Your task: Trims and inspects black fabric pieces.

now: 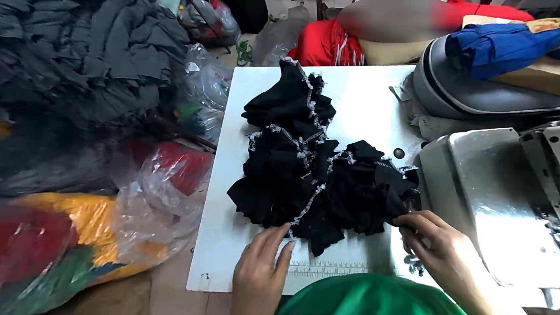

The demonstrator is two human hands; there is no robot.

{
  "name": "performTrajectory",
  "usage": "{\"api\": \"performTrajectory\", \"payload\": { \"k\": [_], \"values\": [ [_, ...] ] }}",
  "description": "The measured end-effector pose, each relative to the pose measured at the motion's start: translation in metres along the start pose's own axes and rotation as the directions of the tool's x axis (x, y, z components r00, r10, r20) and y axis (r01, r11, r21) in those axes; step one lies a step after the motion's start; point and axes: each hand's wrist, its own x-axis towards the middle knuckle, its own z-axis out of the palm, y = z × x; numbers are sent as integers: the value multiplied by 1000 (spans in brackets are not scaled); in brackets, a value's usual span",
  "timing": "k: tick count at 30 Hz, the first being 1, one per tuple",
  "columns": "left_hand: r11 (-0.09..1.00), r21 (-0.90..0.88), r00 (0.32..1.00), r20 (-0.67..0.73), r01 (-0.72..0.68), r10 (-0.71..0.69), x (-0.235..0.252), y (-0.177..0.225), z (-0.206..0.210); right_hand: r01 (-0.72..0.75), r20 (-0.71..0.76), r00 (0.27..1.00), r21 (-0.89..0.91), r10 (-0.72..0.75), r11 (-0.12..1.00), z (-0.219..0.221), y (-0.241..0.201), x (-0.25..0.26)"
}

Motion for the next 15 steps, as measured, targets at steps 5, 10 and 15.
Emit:
{"api": "performTrajectory", "payload": {
  "k": [5,10,15],
  "values": [
    [982,177,997,-29,-70,77,25,8,30,-77,184,978,-109,96,991,12,-5,4],
    [986,166,999,35,17,-24,50,6,29,-149,227,955,-184,190,971,25,-7,34],
    [994,85,997,-1,72,-73,69,0,-2,-162,80,979,-245,186,956,30,2,76]
  ]
}}
